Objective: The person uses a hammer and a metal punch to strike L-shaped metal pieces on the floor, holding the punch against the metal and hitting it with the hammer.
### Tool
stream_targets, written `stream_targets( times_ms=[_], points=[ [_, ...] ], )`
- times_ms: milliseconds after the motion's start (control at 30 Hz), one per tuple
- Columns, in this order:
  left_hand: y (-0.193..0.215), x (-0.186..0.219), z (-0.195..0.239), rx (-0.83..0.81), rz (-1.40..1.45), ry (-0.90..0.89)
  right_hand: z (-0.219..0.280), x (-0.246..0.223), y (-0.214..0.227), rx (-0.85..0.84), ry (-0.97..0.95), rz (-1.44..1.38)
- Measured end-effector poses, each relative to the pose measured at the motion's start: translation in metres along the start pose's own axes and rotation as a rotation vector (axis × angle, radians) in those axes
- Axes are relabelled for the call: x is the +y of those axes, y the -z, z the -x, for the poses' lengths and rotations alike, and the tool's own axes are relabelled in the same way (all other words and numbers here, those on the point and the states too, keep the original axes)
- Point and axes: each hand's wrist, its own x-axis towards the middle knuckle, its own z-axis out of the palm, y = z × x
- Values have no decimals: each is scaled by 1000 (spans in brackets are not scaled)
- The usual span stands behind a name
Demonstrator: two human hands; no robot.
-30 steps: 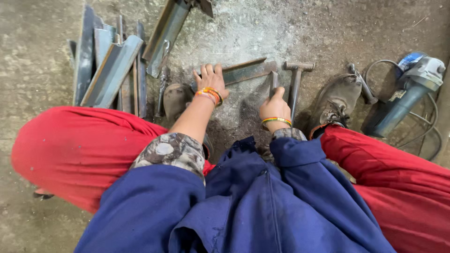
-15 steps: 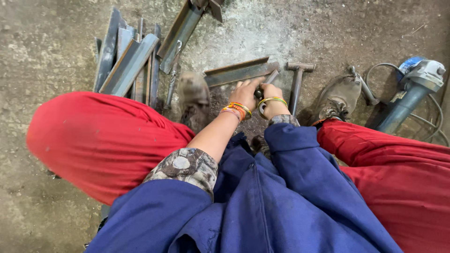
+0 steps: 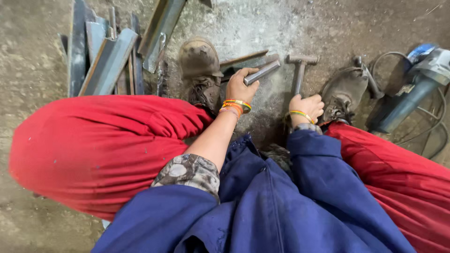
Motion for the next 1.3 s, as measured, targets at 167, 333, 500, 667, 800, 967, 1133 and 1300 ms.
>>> stream_targets(
  times_ms=[167, 333, 500, 667, 800, 967, 1133, 1300],
  points=[
    [6, -4, -9, 13, -16, -13, -15, 28, -36, -221, 89, 75],
    [0, -2, -22, -65, 72, 27, -40, 43, -43, -244, 229, 76],
    [-2, 4, -31, -90, 133, 147, -52, 26, -12, -604, -70, -675],
    [-29, 4, -36, 37, 289, 67, -47, -5, 63, -658, -79, -716],
    [-71, -20, -42, 129, 512, 39, -39, -17, 116, -347, 318, -868],
    [-91, -65, -35, 272, 658, 136, -48, -30, 191, -334, 593, -927],
    [-96, -74, -33, 298, 715, 167, -25, -21, 239, 2, 973, -491],
    [-97, -71, -30, 251, 701, 159, 47, -36, 247, 78, 1161, -240]
  ],
)
